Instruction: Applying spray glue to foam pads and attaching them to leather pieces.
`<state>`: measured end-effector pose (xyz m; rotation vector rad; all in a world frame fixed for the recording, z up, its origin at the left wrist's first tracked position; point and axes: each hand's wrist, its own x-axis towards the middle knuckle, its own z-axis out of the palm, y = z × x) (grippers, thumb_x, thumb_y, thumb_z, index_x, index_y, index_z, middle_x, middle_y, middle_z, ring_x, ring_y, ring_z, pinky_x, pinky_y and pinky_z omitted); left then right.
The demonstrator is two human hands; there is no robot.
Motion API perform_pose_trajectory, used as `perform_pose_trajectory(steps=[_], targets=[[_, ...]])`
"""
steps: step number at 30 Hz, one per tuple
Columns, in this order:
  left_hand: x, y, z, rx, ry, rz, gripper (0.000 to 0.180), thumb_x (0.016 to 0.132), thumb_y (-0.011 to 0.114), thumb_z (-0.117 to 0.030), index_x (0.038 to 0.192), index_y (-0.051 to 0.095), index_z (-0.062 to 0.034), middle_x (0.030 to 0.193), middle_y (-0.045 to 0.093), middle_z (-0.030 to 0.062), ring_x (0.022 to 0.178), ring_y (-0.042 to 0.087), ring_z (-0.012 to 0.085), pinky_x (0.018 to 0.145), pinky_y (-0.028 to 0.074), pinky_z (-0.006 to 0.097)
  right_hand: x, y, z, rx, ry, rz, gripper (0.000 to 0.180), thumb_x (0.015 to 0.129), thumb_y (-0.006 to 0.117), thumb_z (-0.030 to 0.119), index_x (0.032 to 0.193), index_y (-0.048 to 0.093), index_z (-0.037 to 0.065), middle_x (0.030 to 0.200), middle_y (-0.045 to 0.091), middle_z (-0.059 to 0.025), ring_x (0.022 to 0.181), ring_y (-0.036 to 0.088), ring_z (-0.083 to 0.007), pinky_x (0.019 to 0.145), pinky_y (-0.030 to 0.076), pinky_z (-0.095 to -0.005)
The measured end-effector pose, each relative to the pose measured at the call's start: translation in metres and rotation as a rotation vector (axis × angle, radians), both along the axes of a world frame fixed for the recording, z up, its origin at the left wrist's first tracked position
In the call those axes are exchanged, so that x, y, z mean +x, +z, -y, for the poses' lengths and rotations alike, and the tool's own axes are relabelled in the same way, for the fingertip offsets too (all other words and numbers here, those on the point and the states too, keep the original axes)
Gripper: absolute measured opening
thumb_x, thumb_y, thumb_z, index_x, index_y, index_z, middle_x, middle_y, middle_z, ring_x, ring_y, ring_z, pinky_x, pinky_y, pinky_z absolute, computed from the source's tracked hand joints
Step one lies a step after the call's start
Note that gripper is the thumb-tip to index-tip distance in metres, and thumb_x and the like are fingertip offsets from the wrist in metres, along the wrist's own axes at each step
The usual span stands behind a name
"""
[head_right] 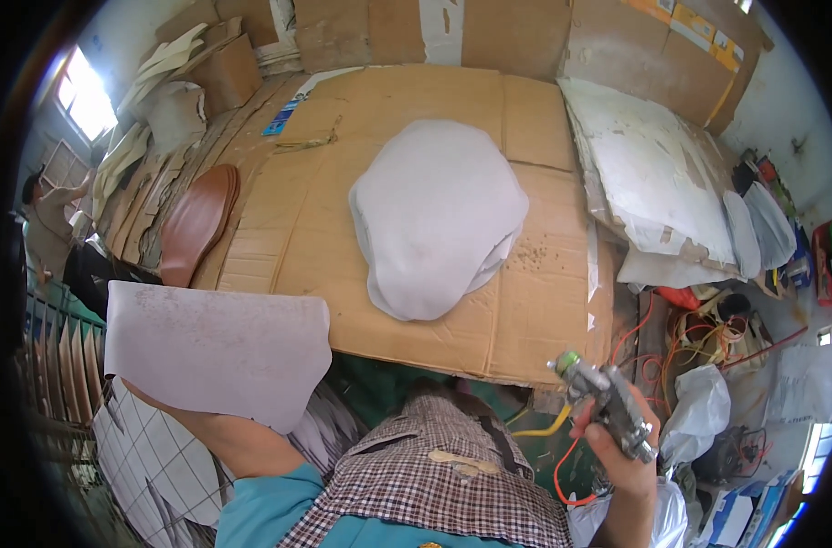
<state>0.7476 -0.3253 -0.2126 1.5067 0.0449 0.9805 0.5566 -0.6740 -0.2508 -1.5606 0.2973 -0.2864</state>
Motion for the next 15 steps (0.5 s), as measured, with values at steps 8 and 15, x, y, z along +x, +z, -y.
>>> perform_pose_trajectory(steps=[8, 15], targets=[[-0.009, 0.002, 0.017, 0.183, 0.153, -0.026, 0.043, 0.088, 0.043, -0.028, 0.111, 0.053, 0.0063, 0.097, 0.061, 0.0174, 0.082, 0.064, 0.0239, 0.065, 0.055, 0.033, 0.014, 0.003, 0.012, -0.175, -0.237, 0.015, 0.027, 0.078, 0.064, 0.019, 0.094, 0.057, -0.002, 0.077, 0.06, -0.008, 0.067, 0.058, -0.0164, 0.065, 0.048, -0.0312], [-0.009, 0.008, 0.02, 0.34, 0.29, -0.053, 0.045, 0.088, 0.042, -0.03, 0.111, 0.053, 0.0065, 0.097, 0.061, 0.0171, 0.081, 0.064, 0.0227, 0.064, 0.056, 0.033, -0.024, 0.005, 0.025, -0.121, -0.061, -0.079, 0.048, 0.075, 0.065, 0.012, 0.116, 0.045, -0.006, 0.076, 0.059, -0.0091, 0.066, 0.058, -0.0165, 0.064, 0.049, -0.0286]])
